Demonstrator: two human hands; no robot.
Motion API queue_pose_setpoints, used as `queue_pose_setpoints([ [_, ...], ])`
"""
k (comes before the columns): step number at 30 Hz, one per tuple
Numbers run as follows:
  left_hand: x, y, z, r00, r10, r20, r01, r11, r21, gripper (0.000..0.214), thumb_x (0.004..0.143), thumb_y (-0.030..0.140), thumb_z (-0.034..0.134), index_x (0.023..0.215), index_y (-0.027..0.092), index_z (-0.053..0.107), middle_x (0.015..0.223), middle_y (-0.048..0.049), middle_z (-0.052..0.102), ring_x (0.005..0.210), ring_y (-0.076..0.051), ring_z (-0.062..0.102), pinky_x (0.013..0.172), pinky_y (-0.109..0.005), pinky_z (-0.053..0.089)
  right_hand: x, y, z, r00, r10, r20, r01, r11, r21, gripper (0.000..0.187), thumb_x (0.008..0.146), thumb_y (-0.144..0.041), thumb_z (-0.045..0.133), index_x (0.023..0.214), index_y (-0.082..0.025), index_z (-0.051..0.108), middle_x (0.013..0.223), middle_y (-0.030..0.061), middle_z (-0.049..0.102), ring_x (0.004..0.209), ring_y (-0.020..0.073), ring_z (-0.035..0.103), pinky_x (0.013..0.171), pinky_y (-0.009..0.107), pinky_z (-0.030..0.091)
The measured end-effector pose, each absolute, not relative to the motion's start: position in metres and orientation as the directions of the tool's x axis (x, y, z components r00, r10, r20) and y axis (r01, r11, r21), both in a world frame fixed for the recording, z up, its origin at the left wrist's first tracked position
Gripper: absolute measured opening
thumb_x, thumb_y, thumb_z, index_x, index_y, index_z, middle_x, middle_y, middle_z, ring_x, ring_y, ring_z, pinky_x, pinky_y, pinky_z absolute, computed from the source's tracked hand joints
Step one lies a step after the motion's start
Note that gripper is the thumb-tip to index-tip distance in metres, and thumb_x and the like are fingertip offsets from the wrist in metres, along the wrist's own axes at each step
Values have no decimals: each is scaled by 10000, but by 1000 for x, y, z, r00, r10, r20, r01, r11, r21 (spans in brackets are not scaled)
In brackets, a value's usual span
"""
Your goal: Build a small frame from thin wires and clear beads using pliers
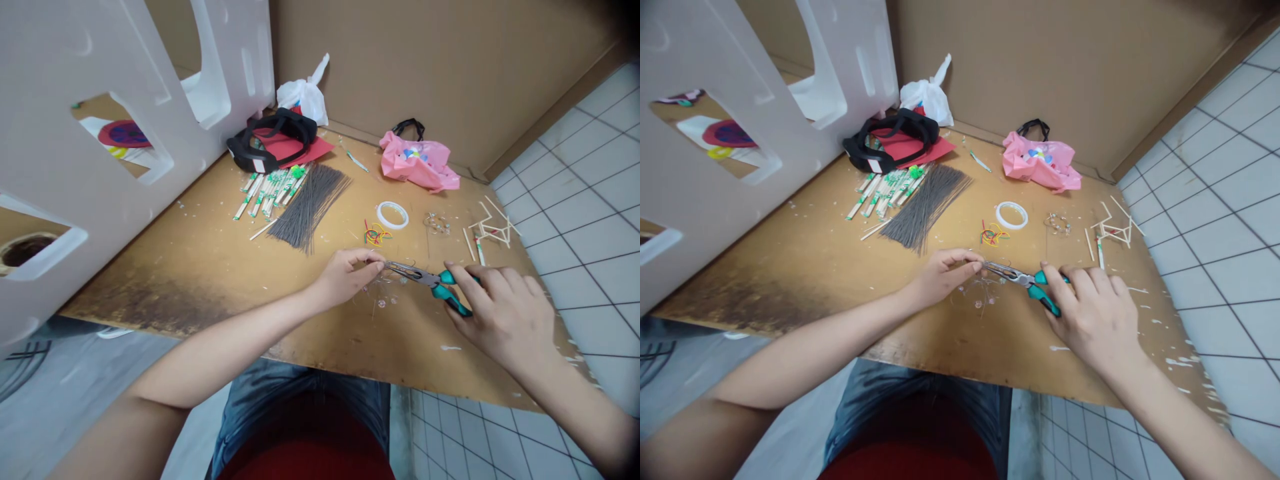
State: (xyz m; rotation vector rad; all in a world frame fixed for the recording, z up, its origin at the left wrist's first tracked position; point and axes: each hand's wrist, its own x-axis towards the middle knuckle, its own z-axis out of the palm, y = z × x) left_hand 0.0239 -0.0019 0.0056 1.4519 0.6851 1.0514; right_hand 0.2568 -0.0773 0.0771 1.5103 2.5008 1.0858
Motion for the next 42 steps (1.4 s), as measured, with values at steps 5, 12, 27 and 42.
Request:
queue_pose_setpoints([
  [5,26,0,3,436,883,175,-196,-96,976,204,792,323,559,755,138,636,665,-6,605,602,-88,482,595,-227,387,251,-79,72,-507,783,360,802,276,530,390,817,-377,547,1149,-173,559,867,86,639,762,234,516,619,350,311],
  [12,30,-3,1,399,912,100,-193,-23,981,221,792,337,549,737,136,622,635,12,569,522,-63,390,516,-202,321,237,-87,75,-464,812,353,802,216,557,374,831,-390,525,1117,-158,593,810,81,634,755,235,514,624,346,313],
  [27,36,-11,-5,345,933,104,-206,-33,978,222,799,338,547,775,136,635,682,-6,606,590,-84,470,569,-215,359,235,-95,73,-430,843,323,806,198,558,383,825,-404,528,1121,-166,580,794,45,639,723,206,543,621,310,321],
  [42,33,-11,-4,355,922,158,-231,-77,970,198,811,319,550,764,148,638,728,-23,653,708,-118,566,719,-254,434,240,-88,83,-499,814,296,755,242,609,369,838,-375,529,1137,-163,571,867,75,648,761,230,509,639,337,297],
])
